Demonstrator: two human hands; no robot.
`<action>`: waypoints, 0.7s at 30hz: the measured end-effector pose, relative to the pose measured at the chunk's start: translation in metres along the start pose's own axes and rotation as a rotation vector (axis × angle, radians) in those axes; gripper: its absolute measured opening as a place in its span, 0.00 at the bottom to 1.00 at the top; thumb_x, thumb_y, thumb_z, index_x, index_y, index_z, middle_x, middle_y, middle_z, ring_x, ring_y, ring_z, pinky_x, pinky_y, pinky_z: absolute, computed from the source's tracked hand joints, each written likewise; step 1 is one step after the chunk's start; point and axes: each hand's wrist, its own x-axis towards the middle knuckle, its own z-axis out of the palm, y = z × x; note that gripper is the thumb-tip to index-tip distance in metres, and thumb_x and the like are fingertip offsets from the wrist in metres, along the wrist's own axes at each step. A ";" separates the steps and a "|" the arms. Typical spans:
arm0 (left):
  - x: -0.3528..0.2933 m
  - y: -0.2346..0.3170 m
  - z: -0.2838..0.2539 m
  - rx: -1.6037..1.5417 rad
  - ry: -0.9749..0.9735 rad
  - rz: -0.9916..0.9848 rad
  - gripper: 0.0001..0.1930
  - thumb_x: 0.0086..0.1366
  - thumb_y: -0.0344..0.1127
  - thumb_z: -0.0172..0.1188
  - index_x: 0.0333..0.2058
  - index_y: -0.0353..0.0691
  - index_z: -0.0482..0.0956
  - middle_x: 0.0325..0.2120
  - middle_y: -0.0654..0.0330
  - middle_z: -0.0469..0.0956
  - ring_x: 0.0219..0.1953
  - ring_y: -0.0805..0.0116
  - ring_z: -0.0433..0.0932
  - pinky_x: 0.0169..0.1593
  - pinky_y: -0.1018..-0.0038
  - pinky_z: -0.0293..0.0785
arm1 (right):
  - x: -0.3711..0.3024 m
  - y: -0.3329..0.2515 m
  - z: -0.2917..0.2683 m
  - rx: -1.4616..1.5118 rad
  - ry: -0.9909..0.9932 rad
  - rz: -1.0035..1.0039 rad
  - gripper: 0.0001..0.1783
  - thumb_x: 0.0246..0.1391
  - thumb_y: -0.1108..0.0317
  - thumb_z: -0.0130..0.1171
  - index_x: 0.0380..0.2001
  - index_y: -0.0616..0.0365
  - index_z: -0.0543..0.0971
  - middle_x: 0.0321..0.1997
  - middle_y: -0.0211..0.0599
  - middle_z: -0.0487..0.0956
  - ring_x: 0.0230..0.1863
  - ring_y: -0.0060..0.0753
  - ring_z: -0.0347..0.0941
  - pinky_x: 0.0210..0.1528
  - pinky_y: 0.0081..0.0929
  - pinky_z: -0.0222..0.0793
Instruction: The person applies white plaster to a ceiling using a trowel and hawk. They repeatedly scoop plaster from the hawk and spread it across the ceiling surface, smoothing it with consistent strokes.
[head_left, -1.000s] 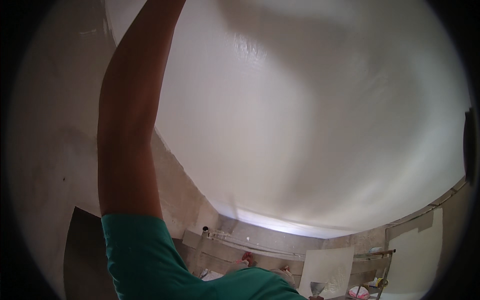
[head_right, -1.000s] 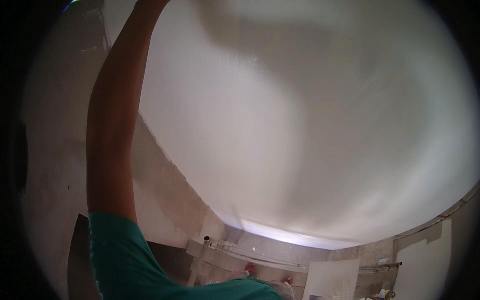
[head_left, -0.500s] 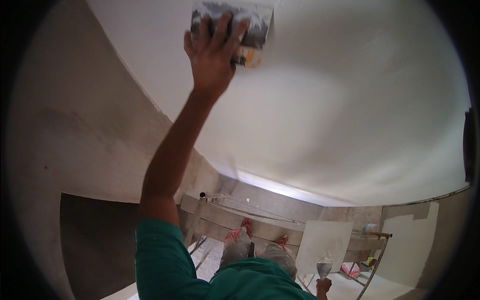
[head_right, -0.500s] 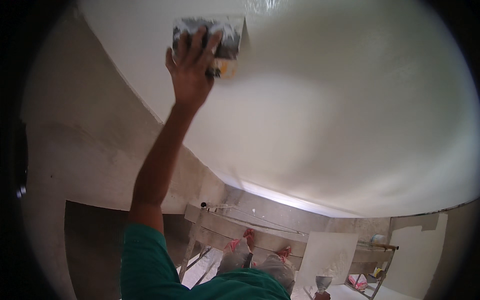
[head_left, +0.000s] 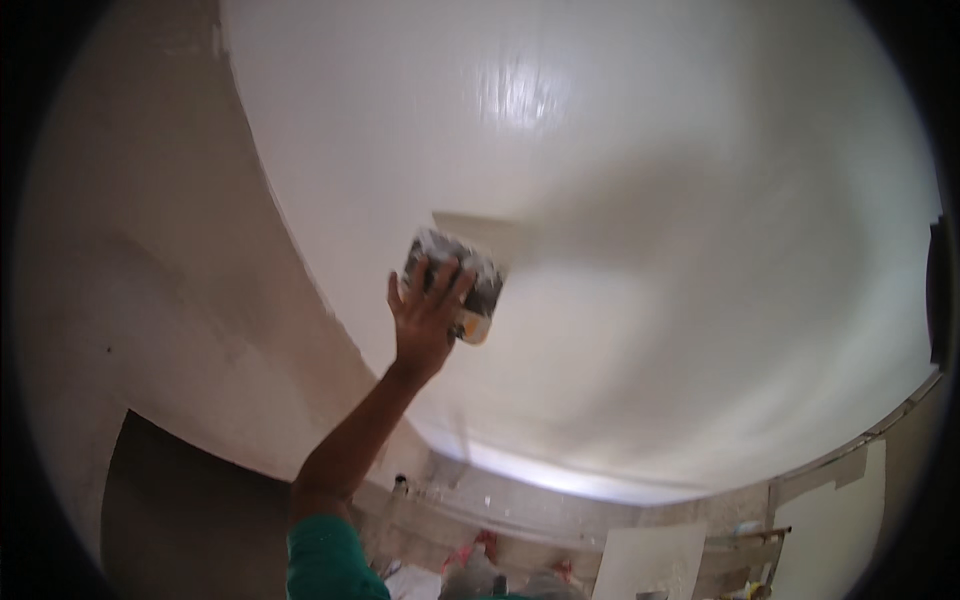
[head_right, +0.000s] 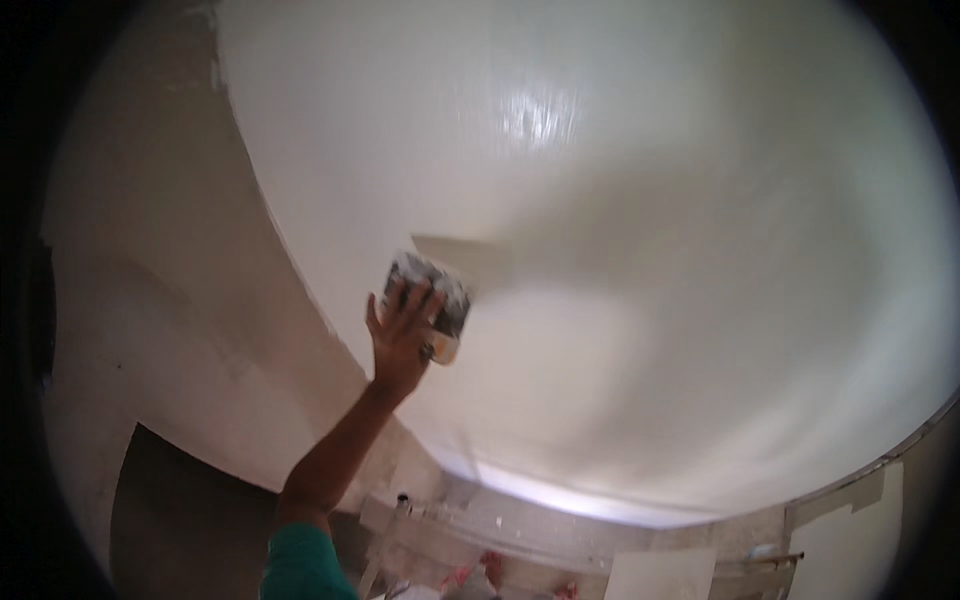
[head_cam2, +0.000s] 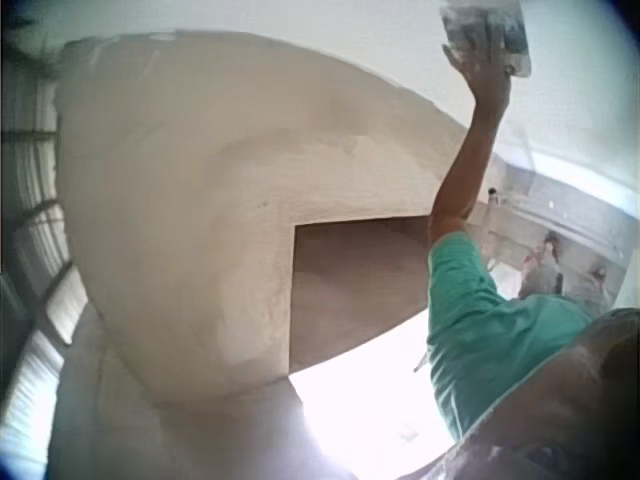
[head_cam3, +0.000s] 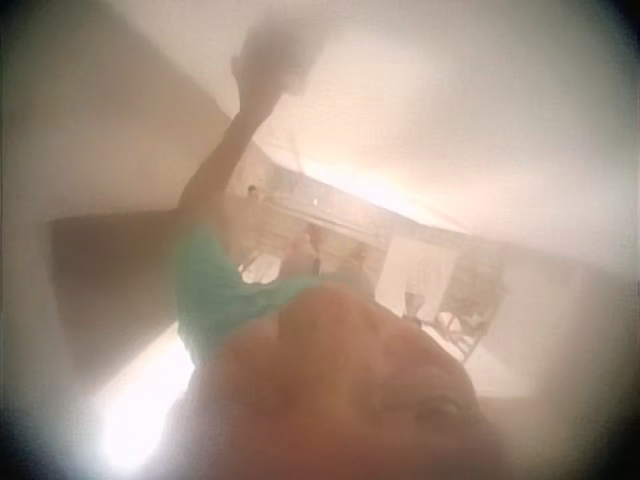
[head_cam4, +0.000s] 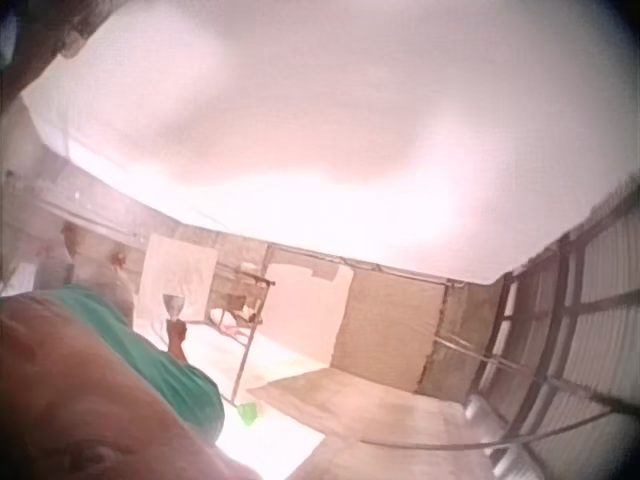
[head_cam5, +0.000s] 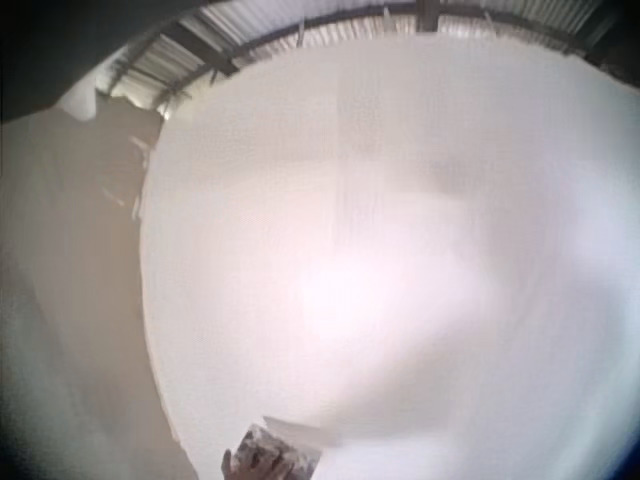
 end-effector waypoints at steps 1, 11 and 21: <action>0.048 0.001 -0.045 0.038 0.100 0.031 0.37 0.49 0.22 0.61 0.59 0.59 0.70 0.61 0.65 0.66 0.65 0.49 0.59 0.63 0.36 0.44 | -0.005 0.006 -0.004 0.017 -0.013 -0.018 0.26 0.45 0.45 0.60 0.41 0.53 0.82 0.46 0.49 0.80 0.49 0.52 0.76 0.48 0.48 0.73; 0.415 0.010 -0.257 0.301 0.618 0.262 0.39 0.50 0.19 0.57 0.61 0.61 0.65 0.61 0.67 0.66 0.63 0.56 0.63 0.61 0.40 0.54 | -0.040 0.033 0.037 0.112 0.033 -0.077 0.28 0.44 0.42 0.60 0.38 0.54 0.83 0.42 0.49 0.81 0.47 0.54 0.76 0.48 0.47 0.73; 0.444 0.045 -0.251 0.291 0.360 0.125 0.27 0.56 0.21 0.51 0.54 0.50 0.71 0.51 0.61 0.76 0.54 0.56 0.73 0.55 0.45 0.62 | -0.052 0.047 0.082 0.014 -0.075 -0.057 0.26 0.45 0.44 0.60 0.33 0.57 0.83 0.36 0.50 0.82 0.42 0.54 0.79 0.41 0.48 0.75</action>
